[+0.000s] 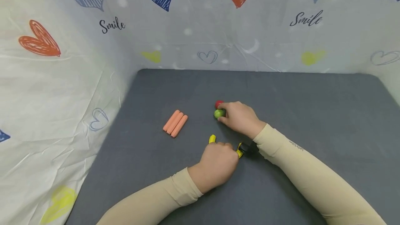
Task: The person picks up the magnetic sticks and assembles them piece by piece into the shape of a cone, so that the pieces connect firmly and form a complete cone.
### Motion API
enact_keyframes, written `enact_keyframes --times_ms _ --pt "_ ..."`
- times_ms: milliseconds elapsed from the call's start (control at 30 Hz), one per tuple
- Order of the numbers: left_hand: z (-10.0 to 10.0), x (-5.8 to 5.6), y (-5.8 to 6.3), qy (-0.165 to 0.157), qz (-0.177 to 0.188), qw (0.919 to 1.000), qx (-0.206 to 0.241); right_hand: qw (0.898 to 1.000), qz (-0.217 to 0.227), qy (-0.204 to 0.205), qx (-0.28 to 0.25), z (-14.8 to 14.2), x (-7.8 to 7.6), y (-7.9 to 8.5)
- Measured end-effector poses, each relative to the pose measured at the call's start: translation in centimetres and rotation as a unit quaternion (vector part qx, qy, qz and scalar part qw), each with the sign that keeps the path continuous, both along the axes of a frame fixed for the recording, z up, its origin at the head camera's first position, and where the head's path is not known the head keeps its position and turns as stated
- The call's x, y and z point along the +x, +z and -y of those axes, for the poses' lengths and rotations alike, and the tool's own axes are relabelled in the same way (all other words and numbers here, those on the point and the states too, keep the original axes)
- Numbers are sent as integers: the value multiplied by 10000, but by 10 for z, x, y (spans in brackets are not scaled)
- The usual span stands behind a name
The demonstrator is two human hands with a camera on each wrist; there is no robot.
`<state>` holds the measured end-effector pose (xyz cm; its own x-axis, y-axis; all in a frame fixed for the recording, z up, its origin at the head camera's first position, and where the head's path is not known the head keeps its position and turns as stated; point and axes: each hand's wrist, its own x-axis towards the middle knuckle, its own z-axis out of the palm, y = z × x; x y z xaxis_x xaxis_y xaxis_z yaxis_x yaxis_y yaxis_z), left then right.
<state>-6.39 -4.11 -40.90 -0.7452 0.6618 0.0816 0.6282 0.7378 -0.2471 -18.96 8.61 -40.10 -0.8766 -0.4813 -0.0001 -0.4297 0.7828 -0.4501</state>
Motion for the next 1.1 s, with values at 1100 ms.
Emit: enact_keyframes --times_ms 1100 --pt "-2 -5 5 358 694 9969 42 9990 313 131 -297 -74 62 -7"
